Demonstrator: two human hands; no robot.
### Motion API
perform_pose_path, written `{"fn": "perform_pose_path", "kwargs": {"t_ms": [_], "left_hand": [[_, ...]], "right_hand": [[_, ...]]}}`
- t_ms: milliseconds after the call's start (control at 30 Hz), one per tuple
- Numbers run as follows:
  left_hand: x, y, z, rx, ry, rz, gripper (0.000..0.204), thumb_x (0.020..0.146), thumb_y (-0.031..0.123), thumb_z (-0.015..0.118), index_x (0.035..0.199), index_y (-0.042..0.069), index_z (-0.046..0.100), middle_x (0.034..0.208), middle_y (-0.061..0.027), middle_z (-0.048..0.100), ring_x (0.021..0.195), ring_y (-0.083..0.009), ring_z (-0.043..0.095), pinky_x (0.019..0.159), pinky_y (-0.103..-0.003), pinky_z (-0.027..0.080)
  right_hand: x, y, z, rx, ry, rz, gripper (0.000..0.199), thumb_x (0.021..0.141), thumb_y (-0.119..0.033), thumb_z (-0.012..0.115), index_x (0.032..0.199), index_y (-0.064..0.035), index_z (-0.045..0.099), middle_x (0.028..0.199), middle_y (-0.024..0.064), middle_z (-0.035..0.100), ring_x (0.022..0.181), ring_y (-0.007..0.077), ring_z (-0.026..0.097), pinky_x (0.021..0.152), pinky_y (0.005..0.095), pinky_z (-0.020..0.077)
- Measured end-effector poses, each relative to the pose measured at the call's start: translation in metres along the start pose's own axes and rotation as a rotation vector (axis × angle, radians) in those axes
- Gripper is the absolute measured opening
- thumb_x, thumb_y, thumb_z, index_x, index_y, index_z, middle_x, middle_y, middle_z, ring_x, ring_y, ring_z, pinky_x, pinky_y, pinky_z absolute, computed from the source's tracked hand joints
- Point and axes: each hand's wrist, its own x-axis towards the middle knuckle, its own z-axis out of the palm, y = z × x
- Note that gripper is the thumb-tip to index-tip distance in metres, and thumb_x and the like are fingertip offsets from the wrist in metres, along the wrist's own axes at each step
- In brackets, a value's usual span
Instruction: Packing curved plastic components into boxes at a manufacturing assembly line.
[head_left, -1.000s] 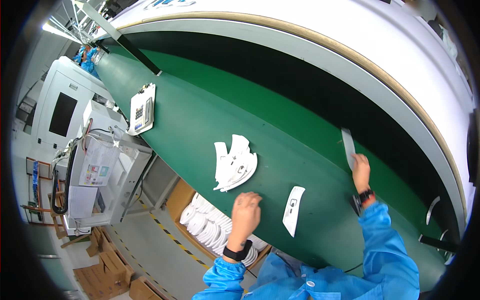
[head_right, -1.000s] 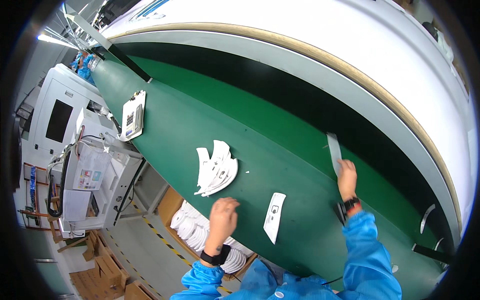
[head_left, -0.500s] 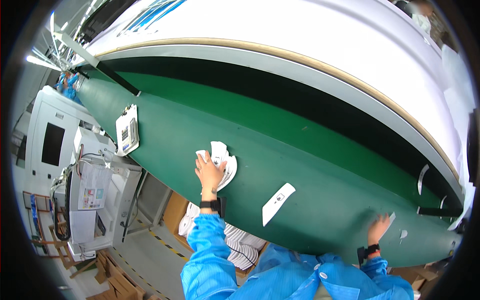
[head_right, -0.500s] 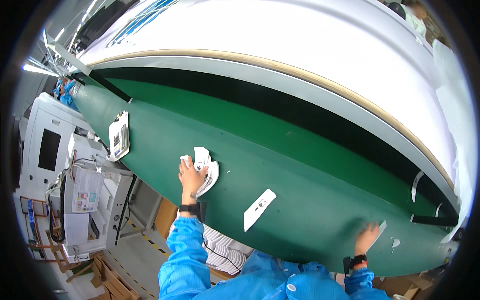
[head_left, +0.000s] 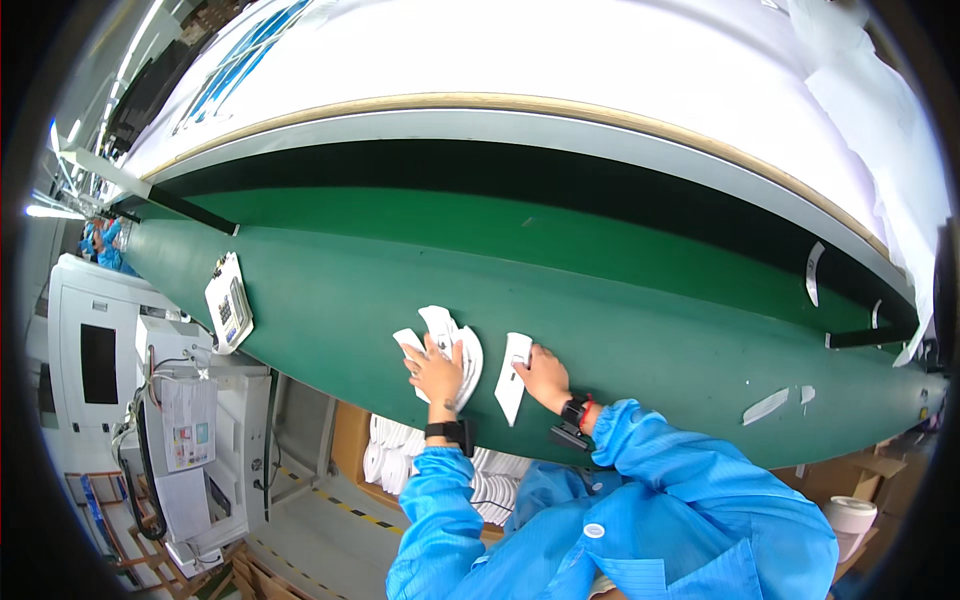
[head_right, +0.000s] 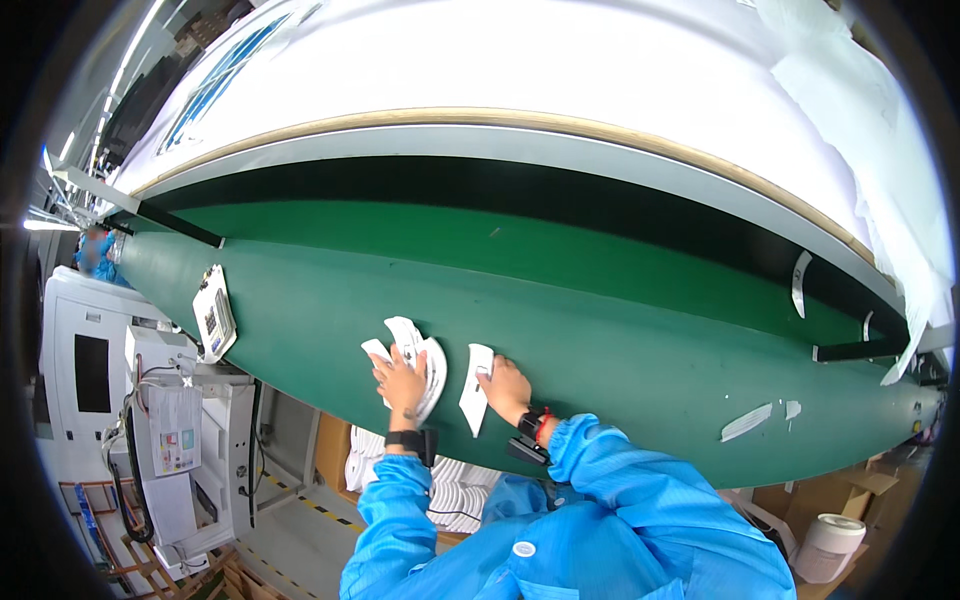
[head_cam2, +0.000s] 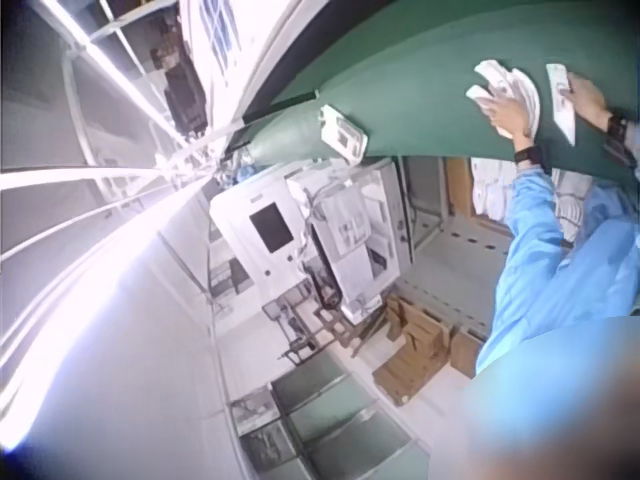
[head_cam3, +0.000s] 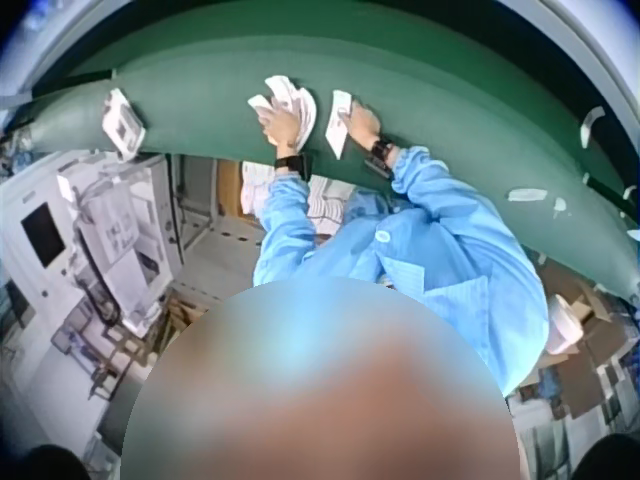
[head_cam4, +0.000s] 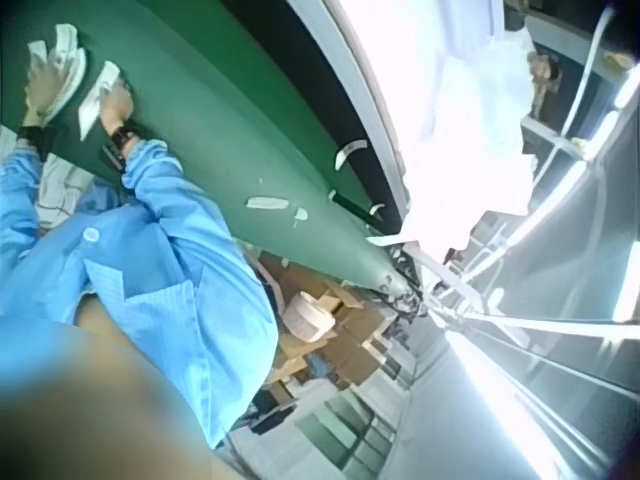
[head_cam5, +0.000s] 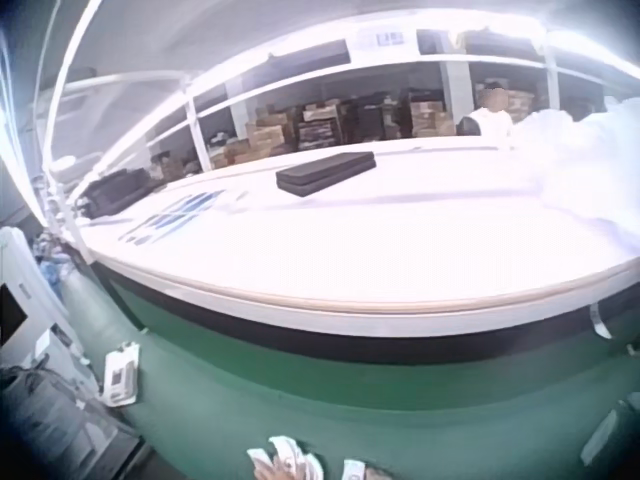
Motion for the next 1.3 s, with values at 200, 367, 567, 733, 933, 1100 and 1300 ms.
{"fn": "perform_pose_path", "kwargs": {"t_ms": [200, 367, 567, 733, 933, 1100, 1300], "left_hand": [[-0.059, 0.053, 0.021, -0.009, 0.020, -0.029, 0.075, 0.087, 0.054, 0.053, 0.142, 0.008, 0.033, 0.149, -0.0329, 0.011, 0.132, -0.0533, 0.022, 0.097, -0.064, 0.031], [-0.125, 0.119, 0.052, -0.023, 0.002, 0.143, 0.073, 0.088, 0.051, 0.052, 0.142, 0.007, 0.033, 0.150, -0.0325, 0.007, 0.133, -0.0546, 0.019, 0.098, -0.066, 0.027], [-0.213, 0.209, 0.071, -0.139, -0.151, 0.464, 0.072, 0.087, 0.051, 0.053, 0.141, 0.006, 0.035, 0.150, -0.0305, 0.011, 0.134, -0.0558, 0.014, 0.101, -0.069, 0.020], [-0.234, 0.225, 0.086, 0.039, -0.114, 0.642, 0.075, 0.084, 0.053, 0.058, 0.134, -0.001, 0.042, 0.146, -0.0223, 0.027, 0.136, -0.0495, 0.016, 0.103, -0.069, 0.016], [-0.235, 0.221, 0.053, 0.114, -0.111, 0.826, 0.069, 0.076, 0.046, 0.070, 0.122, -0.003, 0.053, 0.125, -0.0178, 0.045, 0.117, -0.0365, 0.040, 0.097, -0.053, 0.033], [-0.215, 0.207, 0.043, 0.094, -0.243, 0.824, 0.063, 0.072, 0.039, 0.075, 0.118, 0.000, 0.056, 0.125, -0.0189, 0.043, 0.115, -0.0368, 0.042, 0.091, -0.048, 0.039], [-0.185, 0.187, 0.040, -0.112, -0.129, 0.892, 0.054, 0.074, 0.032, 0.074, 0.113, -0.001, 0.054, 0.112, -0.0185, 0.050, 0.106, -0.0363, 0.049, 0.085, -0.046, 0.043]], "right_hand": [[-0.001, 0.051, -0.045, -0.003, 0.083, 0.113, 0.023, 0.086, -0.017, 0.054, 0.100, 0.0019, 0.051, 0.090, 0.0253, 0.063, 0.080, 0.0417, 0.064, 0.070, 0.0509, 0.0522], [-0.043, 0.148, -0.108, -0.079, 0.141, 0.289, 0.025, 0.085, -0.015, 0.055, 0.100, 0.0037, 0.049, 0.088, 0.0271, 0.063, 0.080, 0.0432, 0.063, 0.072, 0.0503, 0.0522], [-0.096, 0.248, -0.157, -0.088, 0.394, 0.485, 0.024, 0.085, -0.017, 0.057, 0.095, 0.0039, 0.052, 0.086, 0.0267, 0.063, 0.079, 0.0433, 0.063, 0.072, 0.0505, 0.0521], [-0.121, 0.268, -0.196, -0.109, 0.310, 0.645, 0.034, 0.085, -0.031, 0.058, 0.097, 0.0010, 0.060, 0.087, 0.0253, 0.066, 0.085, 0.0407, 0.065, 0.074, 0.0481, 0.0529], [-0.138, 0.254, -0.225, -0.117, 0.011, 0.735, 0.042, 0.086, -0.044, 0.057, 0.094, -0.0045, 0.071, 0.097, 0.0191, 0.068, 0.092, 0.0371, 0.065, 0.080, 0.0450, 0.0521], [-0.145, 0.239, -0.211, -0.113, -0.070, 0.508, 0.042, 0.082, -0.043, 0.062, 0.093, -0.0034, 0.070, 0.095, 0.0195, 0.068, 0.091, 0.0368, 0.065, 0.080, 0.0436, 0.0523], [-0.147, 0.230, -0.198, -0.079, -0.133, 0.323, 0.042, 0.079, -0.047, 0.063, 0.088, -0.0065, 0.071, 0.089, 0.0135, 0.069, 0.087, 0.0324, 0.066, 0.076, 0.0441, 0.0517]]}}
